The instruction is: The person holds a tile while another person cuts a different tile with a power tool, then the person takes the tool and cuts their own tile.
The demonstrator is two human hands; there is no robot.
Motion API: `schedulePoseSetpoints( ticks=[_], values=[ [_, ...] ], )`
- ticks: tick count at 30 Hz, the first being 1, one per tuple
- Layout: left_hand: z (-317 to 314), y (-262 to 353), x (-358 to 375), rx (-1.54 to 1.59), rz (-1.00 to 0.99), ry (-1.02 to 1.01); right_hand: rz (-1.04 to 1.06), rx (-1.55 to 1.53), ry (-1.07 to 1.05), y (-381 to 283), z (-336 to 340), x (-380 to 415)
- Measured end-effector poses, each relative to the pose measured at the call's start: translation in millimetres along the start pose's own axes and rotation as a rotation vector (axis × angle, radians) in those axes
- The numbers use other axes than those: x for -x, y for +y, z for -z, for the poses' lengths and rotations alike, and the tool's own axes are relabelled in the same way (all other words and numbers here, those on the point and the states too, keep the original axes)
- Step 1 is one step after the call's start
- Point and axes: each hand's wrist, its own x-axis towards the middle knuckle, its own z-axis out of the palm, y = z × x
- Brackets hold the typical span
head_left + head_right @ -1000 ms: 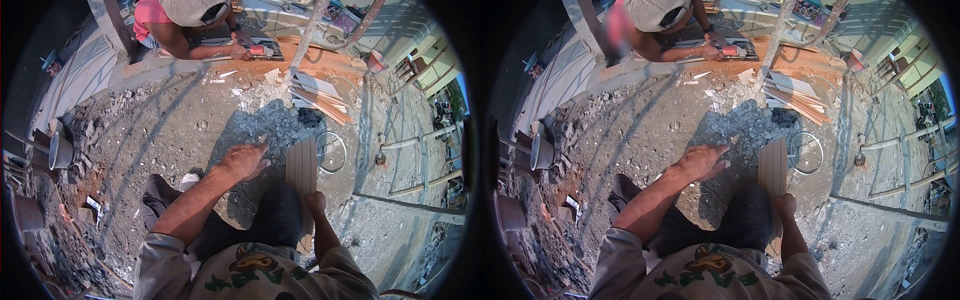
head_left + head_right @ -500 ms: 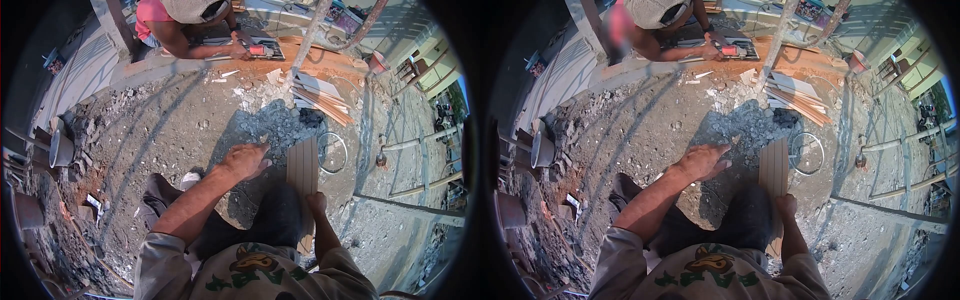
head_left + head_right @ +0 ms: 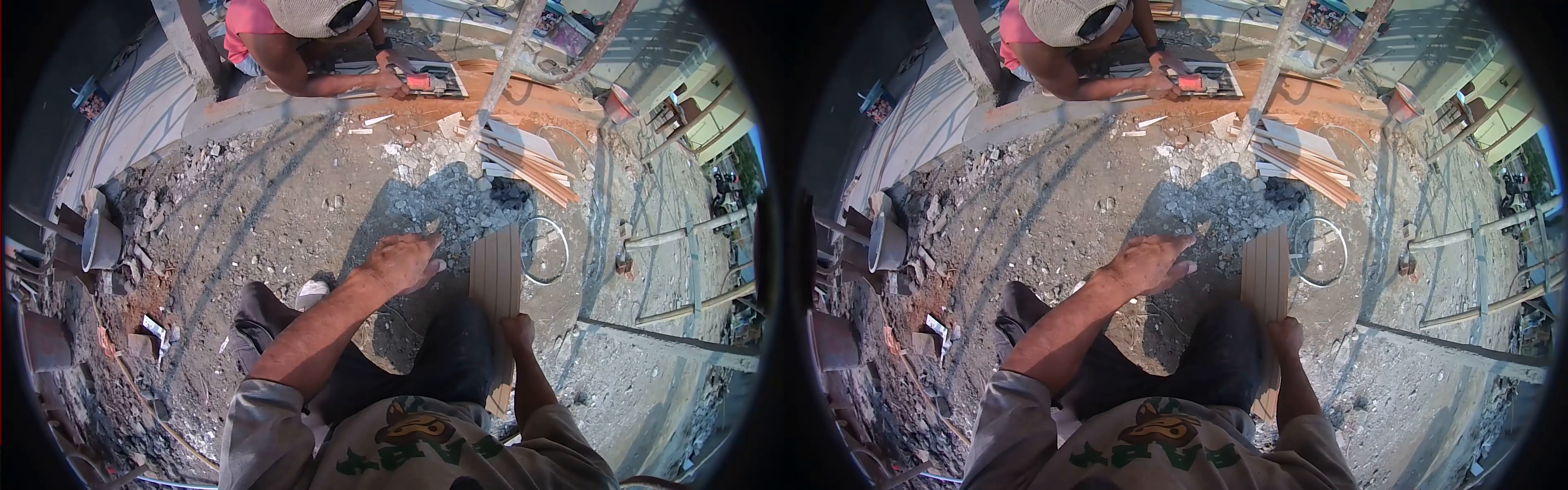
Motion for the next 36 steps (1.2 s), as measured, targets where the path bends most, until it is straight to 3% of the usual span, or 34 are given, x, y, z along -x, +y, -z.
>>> schedulePoseSetpoints(
  ticks=[36],
  values=[
    [-1.3,-0.3,2.7,-0.006,-0.023,0.039,-0.015,-0.006,-0.004,1.2,-1.6,-1.9]
  ],
)
